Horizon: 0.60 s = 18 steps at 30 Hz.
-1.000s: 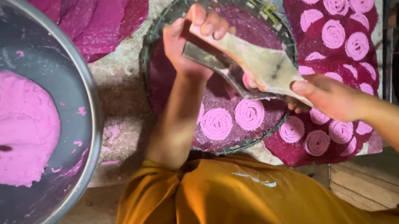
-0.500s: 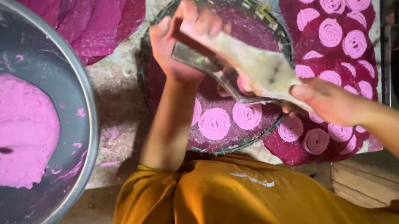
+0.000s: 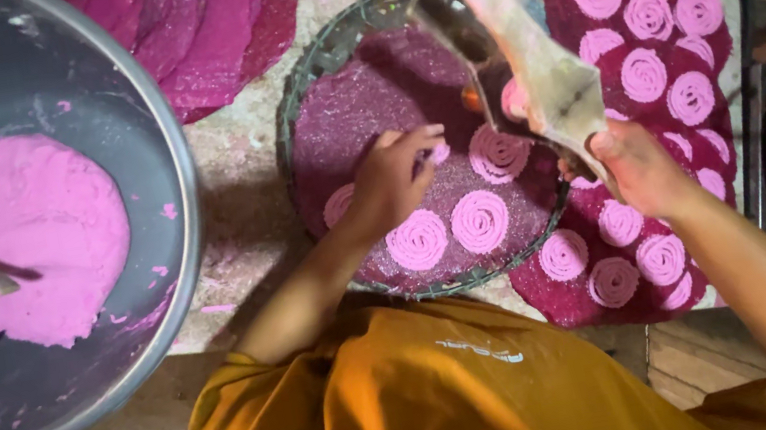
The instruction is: The person uses a handheld extruder to form pink dough into rose-shaped swirls on a dark tray. They repeatedly scoop dough from a large bowl, load it into the extruder, and press out swirls, then transfer completed trays to a nearby rack.
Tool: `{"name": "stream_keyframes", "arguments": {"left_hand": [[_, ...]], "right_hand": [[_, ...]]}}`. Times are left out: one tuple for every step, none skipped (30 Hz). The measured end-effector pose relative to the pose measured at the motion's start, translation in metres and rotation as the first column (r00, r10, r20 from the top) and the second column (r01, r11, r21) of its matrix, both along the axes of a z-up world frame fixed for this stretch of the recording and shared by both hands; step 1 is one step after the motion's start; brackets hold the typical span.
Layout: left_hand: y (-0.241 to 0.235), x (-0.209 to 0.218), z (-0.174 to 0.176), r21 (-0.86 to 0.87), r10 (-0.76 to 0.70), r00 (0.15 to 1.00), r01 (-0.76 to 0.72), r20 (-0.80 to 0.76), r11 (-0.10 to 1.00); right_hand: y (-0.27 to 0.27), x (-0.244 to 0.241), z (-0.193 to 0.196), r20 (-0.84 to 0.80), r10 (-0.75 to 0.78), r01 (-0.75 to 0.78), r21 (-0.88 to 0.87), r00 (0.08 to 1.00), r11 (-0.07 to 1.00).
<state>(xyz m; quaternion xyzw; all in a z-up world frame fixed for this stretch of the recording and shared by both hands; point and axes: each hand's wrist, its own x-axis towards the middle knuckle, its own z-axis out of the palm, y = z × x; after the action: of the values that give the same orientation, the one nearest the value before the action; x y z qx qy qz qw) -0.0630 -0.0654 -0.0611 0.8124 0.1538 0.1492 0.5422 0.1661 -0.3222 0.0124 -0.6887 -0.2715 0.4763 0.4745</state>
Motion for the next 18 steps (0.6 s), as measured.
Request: {"name": "stream_keyframes", "arguments": {"left_hand": [[0.001, -0.002, 0.001, 0.136, -0.008, 0.999, 0.004, 0.036, 0.991], [0.001, -0.003, 0.0, 0.237, 0.0, 0.994, -0.026, 0.11, 0.971], [-0.001, 0.0, -0.001, 0.333, 0.003, 0.983, -0.065, 0.183, 0.941], [-0.005, 0.004, -0.004, 0.423, -0.002, 0.967, -0.11, 0.255, 0.899], [-0.008, 0.01, -0.007, 0.432, -0.018, 0.983, -0.065, 0.185, 0.9], [-0.012, 0.015, -0.009, 0.437, -0.033, 0.993, -0.02, 0.114, 0.899], [-0.013, 0.017, -0.011, 0.439, -0.037, 0.998, 0.015, 0.041, 0.899], [-0.01, 0.013, -0.008, 0.322, -0.012, 0.996, -0.016, 0.086, 0.947], [-0.004, 0.003, -0.001, 0.198, 0.028, 0.991, -0.053, 0.128, 0.979], [0.003, -0.007, 0.011, 0.072, 0.073, 0.983, -0.086, 0.17, 0.994], [0.014, -0.022, 0.029, -0.063, 0.133, 0.978, -0.124, 0.161, 0.99], [0.029, -0.041, 0.05, -0.197, 0.192, 0.97, -0.161, 0.148, 0.967], [0.042, -0.072, 0.075, -0.18, 0.307, 0.952, -0.302, -0.004, 0.936], [0.06, -0.102, 0.101, 0.068, 0.398, 0.88, -0.428, 0.26, 0.901], [0.081, -0.127, 0.124, 0.274, 0.515, 0.857, -0.492, -0.014, 0.826], [0.086, -0.159, 0.147, 0.482, 0.571, 0.817, -0.532, 0.077, 0.696], [0.09, -0.171, 0.161, 0.586, 0.616, 0.78, -0.55, 0.107, 0.595], [0.092, -0.174, 0.168, 0.679, 0.654, 0.743, -0.555, 0.145, 0.481]], "right_hand": [[0.001, 0.004, -0.006, -0.006, -0.016, 0.016, 0.005, 1.0, 1.0], [0.002, 0.007, -0.011, -0.012, -0.032, 0.032, 0.01, 0.999, 0.999], [0.002, 0.008, -0.015, -0.019, -0.045, 0.045, 0.015, 0.999, 0.999], [0.003, 0.007, -0.017, -0.064, -0.064, 0.067, 0.047, 0.996, 0.997], [0.007, 0.009, -0.019, -0.112, -0.074, 0.083, 0.08, 0.991, 0.993], [0.01, 0.008, -0.019, -0.16, -0.081, 0.1, 0.112, 0.984, 0.989], [0.017, 0.008, -0.018, -0.175, -0.096, 0.116, 0.107, 0.98, 0.987], [0.021, 0.007, -0.014, -0.189, -0.112, 0.133, 0.101, 0.976, 0.986], [0.028, 0.005, -0.01, -0.206, -0.117, 0.139, 0.093, 0.971, 0.986], [0.032, 0.002, -0.004, -0.189, -0.089, 0.115, 0.129, 0.978, 0.985], [0.029, -0.003, 0.005, -0.174, -0.068, 0.097, 0.166, 0.982, 0.981], [0.029, -0.004, 0.012, -0.16, -0.047, 0.079, 0.202, 0.986, 0.976], [0.023, -0.009, 0.021, -0.153, -0.045, 0.079, 0.227, 0.987, 0.971], [0.019, -0.014, 0.027, -0.146, -0.043, 0.079, 0.251, 0.988, 0.965], [0.019, -0.014, 0.031, -0.143, -0.049, 0.087, 0.271, 0.989, 0.959], [0.023, -0.012, 0.032, -0.13, 0.015, 0.02, 0.263, 0.991, 0.965], [0.026, -0.012, 0.033, -0.108, 0.052, -0.021, 0.263, 0.993, 0.965], [0.031, -0.012, 0.031, -0.104, 0.089, -0.061, 0.243, 0.991, 0.968]]}}
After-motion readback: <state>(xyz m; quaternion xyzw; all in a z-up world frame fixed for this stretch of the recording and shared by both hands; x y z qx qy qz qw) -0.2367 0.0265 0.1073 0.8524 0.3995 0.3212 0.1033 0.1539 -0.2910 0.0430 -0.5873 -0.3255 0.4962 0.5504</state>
